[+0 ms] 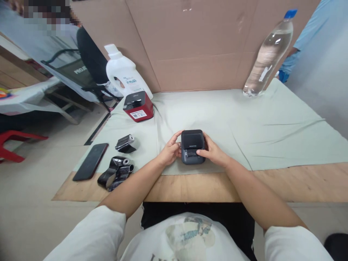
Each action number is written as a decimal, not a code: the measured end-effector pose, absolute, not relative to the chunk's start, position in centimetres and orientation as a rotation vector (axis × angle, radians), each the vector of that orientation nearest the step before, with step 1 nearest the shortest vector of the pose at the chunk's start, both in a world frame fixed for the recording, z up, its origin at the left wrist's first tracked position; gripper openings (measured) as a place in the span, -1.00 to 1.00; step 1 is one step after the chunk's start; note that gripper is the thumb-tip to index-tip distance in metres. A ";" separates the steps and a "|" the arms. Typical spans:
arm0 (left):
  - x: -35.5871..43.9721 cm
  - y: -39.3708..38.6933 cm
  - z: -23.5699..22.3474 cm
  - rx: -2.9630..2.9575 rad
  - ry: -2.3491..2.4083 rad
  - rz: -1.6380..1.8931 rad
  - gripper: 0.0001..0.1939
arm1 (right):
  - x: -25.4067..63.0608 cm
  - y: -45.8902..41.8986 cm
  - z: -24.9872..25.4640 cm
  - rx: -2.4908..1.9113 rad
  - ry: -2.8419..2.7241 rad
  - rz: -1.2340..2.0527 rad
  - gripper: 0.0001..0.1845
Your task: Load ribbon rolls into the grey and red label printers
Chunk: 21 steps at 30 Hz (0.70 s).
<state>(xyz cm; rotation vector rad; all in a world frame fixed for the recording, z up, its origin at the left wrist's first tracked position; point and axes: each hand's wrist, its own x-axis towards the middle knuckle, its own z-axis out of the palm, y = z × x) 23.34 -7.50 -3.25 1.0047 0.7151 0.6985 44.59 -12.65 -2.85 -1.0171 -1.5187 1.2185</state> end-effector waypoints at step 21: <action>23.6 -8.0 -3.7 1.082 0.769 0.559 -0.15 | 45.2 -11.5 -4.2 -1.254 -1.314 0.722 -0.45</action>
